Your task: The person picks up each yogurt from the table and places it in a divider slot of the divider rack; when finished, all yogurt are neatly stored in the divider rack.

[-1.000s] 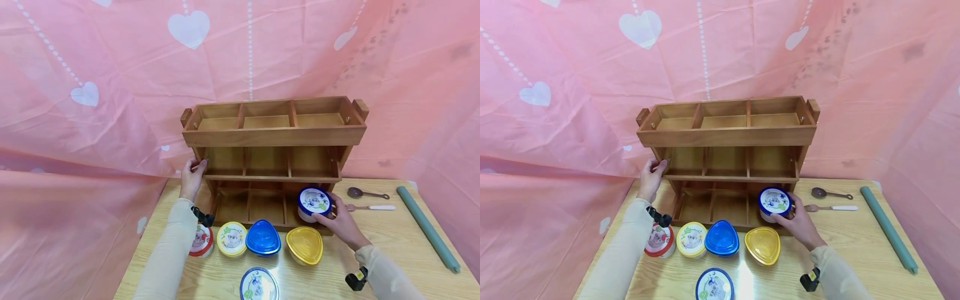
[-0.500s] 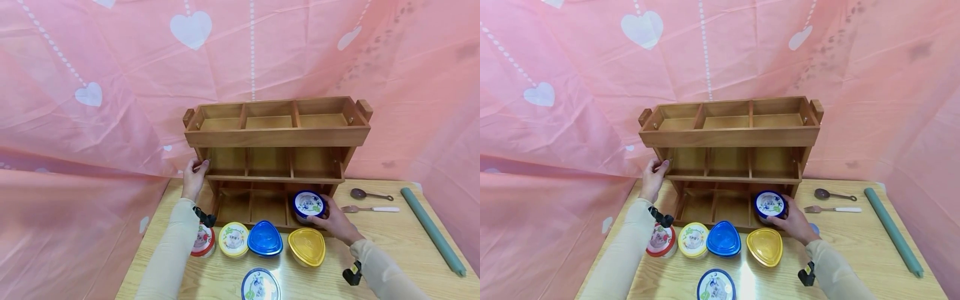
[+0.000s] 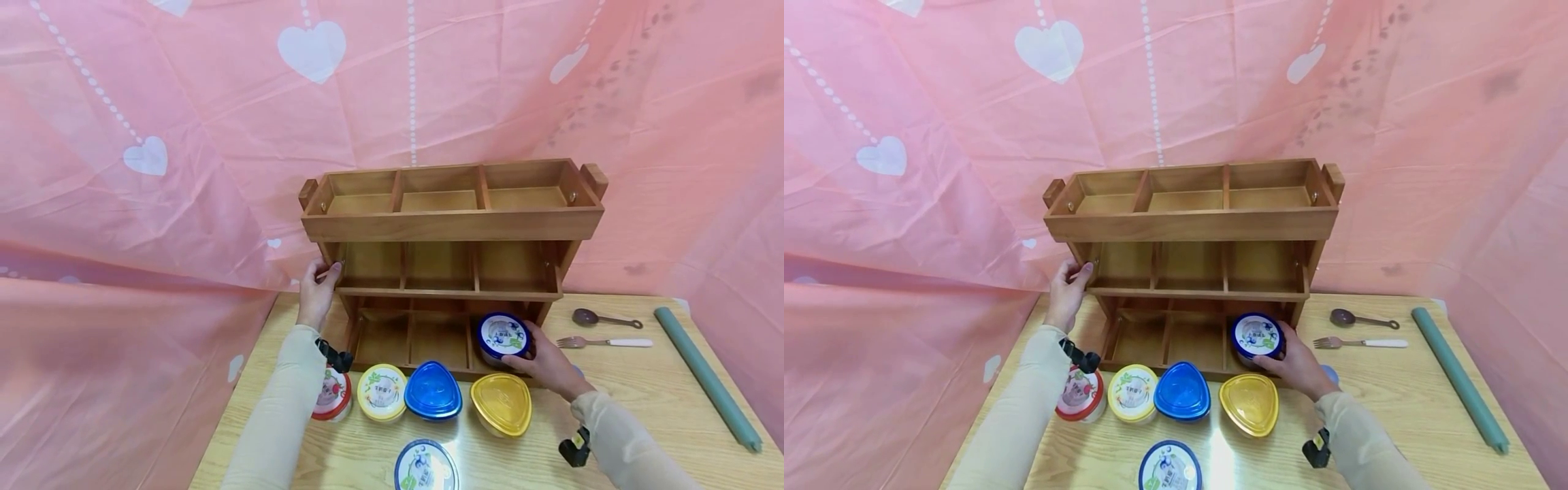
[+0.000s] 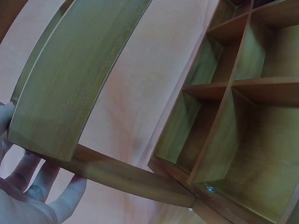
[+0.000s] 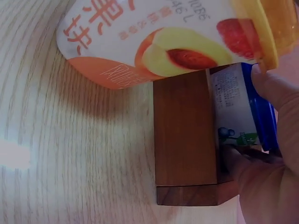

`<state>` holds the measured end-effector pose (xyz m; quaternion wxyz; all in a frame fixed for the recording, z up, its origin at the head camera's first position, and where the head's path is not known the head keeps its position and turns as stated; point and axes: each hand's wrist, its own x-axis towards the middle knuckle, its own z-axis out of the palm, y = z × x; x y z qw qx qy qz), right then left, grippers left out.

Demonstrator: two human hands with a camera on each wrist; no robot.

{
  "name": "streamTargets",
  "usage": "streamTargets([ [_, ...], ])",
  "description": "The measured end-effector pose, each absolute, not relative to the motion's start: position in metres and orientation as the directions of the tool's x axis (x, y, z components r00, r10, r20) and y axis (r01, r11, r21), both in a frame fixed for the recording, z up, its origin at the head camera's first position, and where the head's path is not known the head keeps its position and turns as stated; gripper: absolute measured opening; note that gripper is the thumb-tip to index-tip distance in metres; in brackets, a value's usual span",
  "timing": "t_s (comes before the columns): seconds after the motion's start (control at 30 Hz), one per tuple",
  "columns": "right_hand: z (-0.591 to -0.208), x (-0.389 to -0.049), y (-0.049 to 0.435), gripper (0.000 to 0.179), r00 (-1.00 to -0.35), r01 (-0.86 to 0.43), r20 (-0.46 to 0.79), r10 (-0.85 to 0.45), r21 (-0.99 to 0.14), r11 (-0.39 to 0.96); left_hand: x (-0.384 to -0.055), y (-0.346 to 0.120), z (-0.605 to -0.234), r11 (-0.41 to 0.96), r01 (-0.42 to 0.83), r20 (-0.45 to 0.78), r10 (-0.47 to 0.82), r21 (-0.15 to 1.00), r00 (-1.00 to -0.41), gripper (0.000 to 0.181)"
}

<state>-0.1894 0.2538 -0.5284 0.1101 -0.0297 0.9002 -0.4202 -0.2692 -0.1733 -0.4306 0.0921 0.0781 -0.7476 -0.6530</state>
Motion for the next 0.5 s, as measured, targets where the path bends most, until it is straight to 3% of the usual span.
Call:
streamTargets([
  [0.5, -0.481, -0.153, 0.265, 0.089, -0.981, -0.103, -0.004, -0.194, -0.837, 0.537, -0.271, -0.173, -0.432, 0.107, 0.035, 0.06, -0.244, 0.994, -0.968, 0.032],
])
